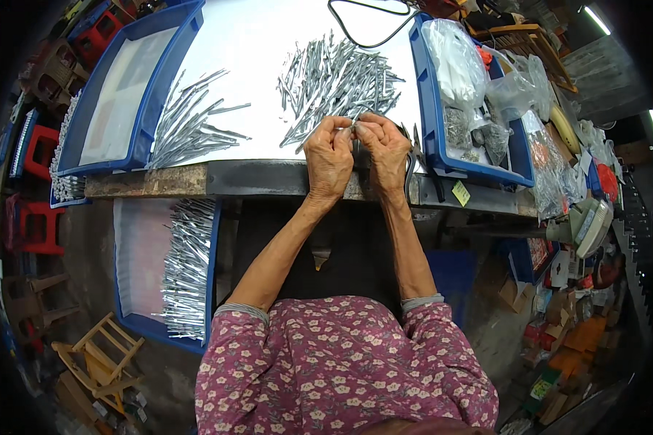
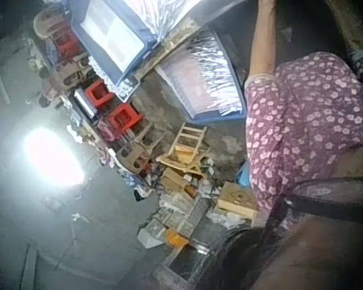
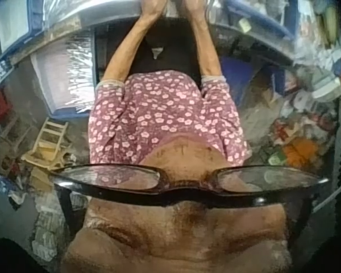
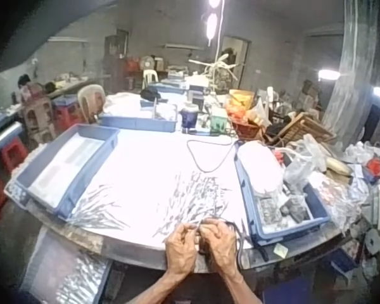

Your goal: Assembling small metal strips into a black component at a workbench.

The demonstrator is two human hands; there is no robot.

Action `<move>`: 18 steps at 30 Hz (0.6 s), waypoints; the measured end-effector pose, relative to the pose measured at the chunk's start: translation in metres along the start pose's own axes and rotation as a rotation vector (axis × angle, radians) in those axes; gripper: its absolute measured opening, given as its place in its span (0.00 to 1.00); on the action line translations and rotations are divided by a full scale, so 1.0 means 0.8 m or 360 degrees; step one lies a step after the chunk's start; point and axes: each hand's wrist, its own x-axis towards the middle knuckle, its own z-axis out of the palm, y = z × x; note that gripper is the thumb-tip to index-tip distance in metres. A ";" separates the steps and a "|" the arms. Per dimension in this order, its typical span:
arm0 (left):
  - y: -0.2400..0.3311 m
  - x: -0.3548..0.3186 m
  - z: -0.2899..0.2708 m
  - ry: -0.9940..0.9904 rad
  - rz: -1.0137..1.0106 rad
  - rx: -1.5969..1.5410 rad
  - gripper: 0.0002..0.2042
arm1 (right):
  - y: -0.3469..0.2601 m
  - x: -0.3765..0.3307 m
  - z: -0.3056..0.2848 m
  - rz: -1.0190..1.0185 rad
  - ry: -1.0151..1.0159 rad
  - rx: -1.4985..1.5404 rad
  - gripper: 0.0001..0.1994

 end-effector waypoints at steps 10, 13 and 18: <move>-0.001 0.001 0.003 0.0008 0.0006 0.0126 0.05 | -0.005 -0.003 0.008 0.0003 0.0083 -0.0080 0.11; -0.001 0.002 0.004 0.0008 -0.0021 0.0047 0.05 | -0.003 -0.004 0.011 -0.0011 0.0120 -0.0148 0.11; -0.004 0.003 0.004 -0.0014 -0.0054 0.0002 0.05 | -0.009 -0.005 0.018 -0.0113 0.0172 -0.0381 0.10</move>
